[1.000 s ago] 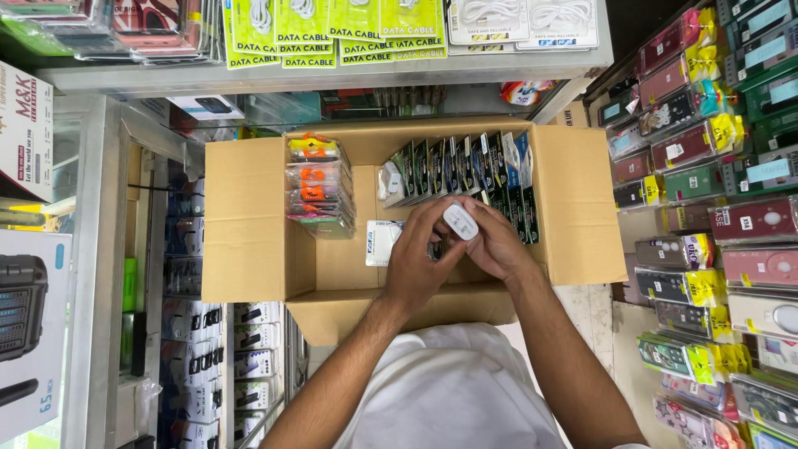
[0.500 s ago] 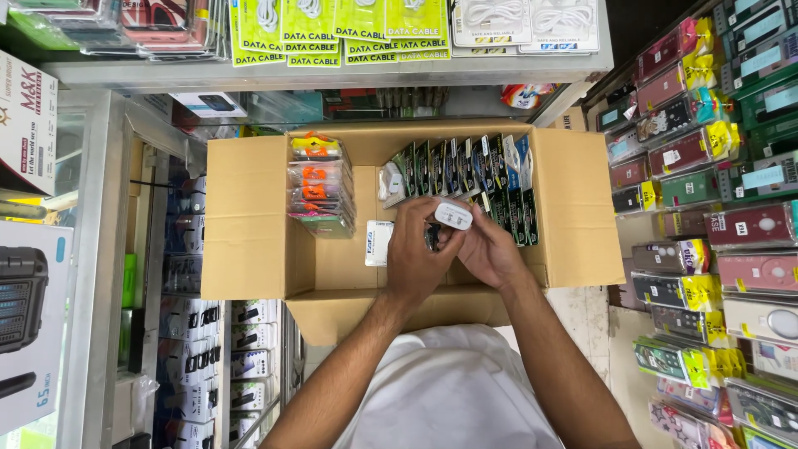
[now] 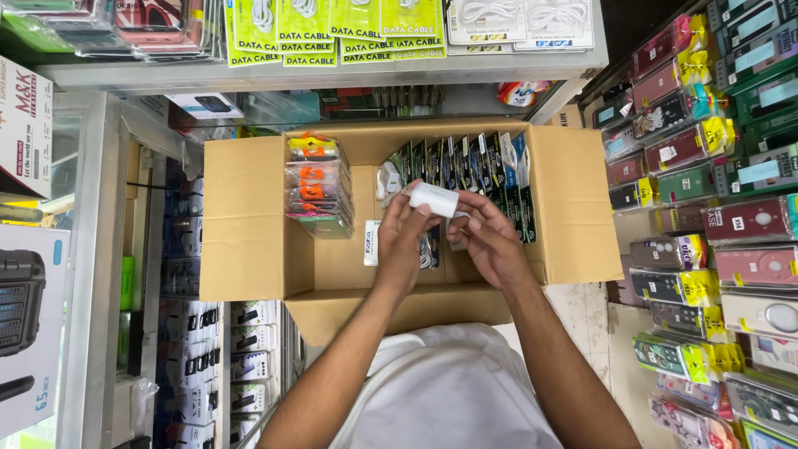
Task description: The person unpacks a white charger and cable from a blister pack, inspects both items, then places them back into the packaging and returns the pack to a cardboard box. The person repeats this process with a second charger and cable.
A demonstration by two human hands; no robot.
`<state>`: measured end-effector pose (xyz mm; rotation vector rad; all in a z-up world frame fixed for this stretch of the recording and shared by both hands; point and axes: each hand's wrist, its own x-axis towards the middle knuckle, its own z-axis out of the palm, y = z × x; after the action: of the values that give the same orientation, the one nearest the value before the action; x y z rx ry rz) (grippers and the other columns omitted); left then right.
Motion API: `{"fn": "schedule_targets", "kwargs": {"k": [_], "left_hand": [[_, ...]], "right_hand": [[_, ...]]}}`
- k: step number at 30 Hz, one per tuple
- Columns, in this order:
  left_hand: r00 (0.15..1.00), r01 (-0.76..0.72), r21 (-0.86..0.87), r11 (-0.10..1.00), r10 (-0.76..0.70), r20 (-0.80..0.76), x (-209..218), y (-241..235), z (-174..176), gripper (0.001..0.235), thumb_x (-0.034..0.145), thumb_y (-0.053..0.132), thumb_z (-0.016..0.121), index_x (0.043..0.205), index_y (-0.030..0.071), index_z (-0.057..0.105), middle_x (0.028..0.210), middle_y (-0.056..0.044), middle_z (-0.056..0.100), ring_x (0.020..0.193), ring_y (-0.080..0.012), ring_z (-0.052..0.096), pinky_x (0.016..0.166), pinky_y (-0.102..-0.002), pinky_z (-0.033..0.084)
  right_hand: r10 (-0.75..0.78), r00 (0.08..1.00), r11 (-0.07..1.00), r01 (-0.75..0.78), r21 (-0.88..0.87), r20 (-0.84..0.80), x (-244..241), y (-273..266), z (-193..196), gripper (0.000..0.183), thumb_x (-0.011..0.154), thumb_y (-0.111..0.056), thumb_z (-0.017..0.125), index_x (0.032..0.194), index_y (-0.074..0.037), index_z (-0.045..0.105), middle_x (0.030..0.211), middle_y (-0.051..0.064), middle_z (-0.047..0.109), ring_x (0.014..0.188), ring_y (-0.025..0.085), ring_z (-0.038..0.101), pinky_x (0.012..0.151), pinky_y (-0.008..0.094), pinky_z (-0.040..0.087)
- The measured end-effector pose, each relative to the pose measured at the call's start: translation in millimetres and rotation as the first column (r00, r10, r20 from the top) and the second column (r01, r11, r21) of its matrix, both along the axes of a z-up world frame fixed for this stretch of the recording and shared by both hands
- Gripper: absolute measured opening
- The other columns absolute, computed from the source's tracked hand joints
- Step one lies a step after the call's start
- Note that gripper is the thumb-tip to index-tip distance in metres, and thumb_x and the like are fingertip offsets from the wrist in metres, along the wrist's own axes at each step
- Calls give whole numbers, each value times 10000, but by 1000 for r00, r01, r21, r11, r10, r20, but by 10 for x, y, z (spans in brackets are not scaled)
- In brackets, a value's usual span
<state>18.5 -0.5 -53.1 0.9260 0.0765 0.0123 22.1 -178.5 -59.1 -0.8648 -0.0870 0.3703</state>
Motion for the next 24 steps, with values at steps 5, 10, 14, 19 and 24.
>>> {"fn": "schedule_targets", "kwargs": {"k": [5, 10, 14, 19, 24], "left_hand": [[974, 110, -384, 917, -176, -142, 27, 67, -14, 478, 1022, 289, 584, 1410, 19, 517, 1309, -121, 644, 1201, -215, 628, 1044, -380, 505], [947, 148, -549, 823, -277, -160, 25, 82, -83, 494, 1024, 362, 567, 1389, 31, 544, 1339, -111, 638, 1222, -218, 622, 1079, -374, 485], [934, 170, -622, 765, -326, -145, 32, 85, -63, 516, 1025, 382, 573, 1390, 18, 555, 1350, -127, 644, 1201, -228, 628, 1079, -364, 480], [925, 182, -655, 733, -354, -139, 36, 83, -47, 530, 1020, 388, 574, 1397, 16, 553, 1362, -129, 644, 1204, -232, 629, 1082, -361, 480], [907, 194, -642, 741, -385, -170, 37, 73, -98, 561, 1011, 408, 574, 1423, 32, 521, 1377, -119, 627, 1286, -235, 585, 1091, -369, 458]], "right_hand": [[-42, 998, 994, 47, -99, 53, -38, 45, 107, 479, 1011, -140, 673, 1432, 10, 502, 1254, 105, 621, 1081, 174, 631, 1009, 344, 502], [-37, 992, 984, 57, -167, 116, -63, 72, 204, 447, 1012, -120, 688, 1402, 29, 528, 1206, 107, 658, 1077, 172, 634, 1019, 337, 506], [-32, 985, 975, 68, -210, 170, -71, 88, 285, 420, 1014, -91, 673, 1394, 33, 543, 1221, 109, 664, 1075, 165, 632, 1013, 339, 511], [-35, 978, 962, 89, -257, 207, -71, 99, 332, 404, 1013, -48, 656, 1393, 33, 544, 1230, 100, 660, 1076, 153, 632, 1004, 328, 522], [-62, 940, 876, 212, -433, 336, -78, 167, 352, 471, 972, 30, 683, 1416, 0, 526, 1215, 61, 611, 1022, 109, 619, 948, 269, 529]]}}
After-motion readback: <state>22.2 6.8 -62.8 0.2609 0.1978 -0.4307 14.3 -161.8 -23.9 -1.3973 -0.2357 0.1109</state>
